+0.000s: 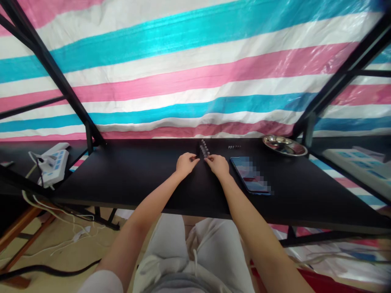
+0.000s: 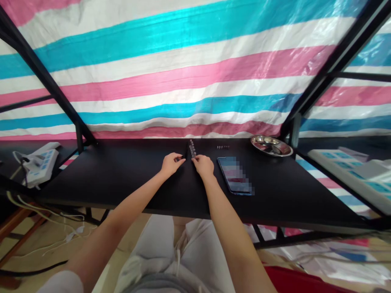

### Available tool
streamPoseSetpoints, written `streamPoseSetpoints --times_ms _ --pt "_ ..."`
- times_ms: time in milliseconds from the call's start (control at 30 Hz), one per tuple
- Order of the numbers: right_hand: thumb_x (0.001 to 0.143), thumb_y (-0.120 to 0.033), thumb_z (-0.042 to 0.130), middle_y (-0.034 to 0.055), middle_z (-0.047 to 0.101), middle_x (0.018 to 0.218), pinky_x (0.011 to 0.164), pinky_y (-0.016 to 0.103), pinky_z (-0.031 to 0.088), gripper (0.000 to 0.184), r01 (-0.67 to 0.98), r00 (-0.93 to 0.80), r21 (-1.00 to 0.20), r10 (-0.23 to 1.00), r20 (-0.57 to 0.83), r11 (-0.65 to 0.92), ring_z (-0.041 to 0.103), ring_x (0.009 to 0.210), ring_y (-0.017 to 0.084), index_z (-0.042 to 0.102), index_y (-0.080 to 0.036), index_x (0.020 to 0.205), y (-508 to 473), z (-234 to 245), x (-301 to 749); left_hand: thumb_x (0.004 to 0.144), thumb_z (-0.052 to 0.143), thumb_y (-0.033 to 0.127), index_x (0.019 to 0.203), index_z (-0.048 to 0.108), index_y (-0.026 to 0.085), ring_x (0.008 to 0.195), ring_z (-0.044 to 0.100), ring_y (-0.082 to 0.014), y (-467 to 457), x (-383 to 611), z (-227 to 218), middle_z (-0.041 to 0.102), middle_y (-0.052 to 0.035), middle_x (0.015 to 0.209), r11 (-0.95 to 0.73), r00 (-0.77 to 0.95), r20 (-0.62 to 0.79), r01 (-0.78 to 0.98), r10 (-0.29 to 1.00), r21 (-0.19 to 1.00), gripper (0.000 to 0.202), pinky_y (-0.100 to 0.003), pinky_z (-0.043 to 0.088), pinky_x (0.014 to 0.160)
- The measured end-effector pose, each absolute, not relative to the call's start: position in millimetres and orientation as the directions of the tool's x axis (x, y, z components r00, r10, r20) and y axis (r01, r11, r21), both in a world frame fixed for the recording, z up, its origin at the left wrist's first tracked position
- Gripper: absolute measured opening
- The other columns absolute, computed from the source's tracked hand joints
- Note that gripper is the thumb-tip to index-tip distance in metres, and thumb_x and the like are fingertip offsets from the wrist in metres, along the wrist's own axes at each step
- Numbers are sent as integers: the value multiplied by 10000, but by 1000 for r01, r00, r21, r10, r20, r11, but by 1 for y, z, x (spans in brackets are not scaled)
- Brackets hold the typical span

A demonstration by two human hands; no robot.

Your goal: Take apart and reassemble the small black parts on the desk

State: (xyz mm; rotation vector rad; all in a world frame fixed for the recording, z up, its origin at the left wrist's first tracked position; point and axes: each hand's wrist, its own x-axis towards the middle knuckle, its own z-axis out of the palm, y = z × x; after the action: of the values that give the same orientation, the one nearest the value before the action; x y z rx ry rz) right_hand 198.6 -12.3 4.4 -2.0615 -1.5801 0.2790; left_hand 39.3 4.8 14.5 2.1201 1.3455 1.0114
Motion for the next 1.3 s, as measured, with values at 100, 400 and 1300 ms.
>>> streamPoseSetpoints --times_ms 100,400,1300 --pt "792 -407 531 66 699 909 670 263 424 287 850 290 -488 950 115 -201 628 861 207 699 -221 932 -13 3 197 735 634 290 881 679 169 664 547 -119 7 47 14 647 -24 805 -415 234 347 606 908 679 195 -251 440 691" --pt "744 -456 586 79 678 907 669 281 419 380 870 252 -457 964 89 -185 615 859 220 656 -186 1001 -11 1 206 749 622 316 828 681 202 831 557 -184 7 57 13 631 -33 845 -317 180 281 746 943 585 151 -331 411 779" --pt "803 -397 512 55 675 893 686 280 389 283 894 243 -411 964 110 -179 603 872 208 641 -209 970 -12 3 198 844 507 223 915 613 219 952 505 -185 -11 41 14 607 -32 990 -524 339 485 790 806 318 128 -364 320 847"
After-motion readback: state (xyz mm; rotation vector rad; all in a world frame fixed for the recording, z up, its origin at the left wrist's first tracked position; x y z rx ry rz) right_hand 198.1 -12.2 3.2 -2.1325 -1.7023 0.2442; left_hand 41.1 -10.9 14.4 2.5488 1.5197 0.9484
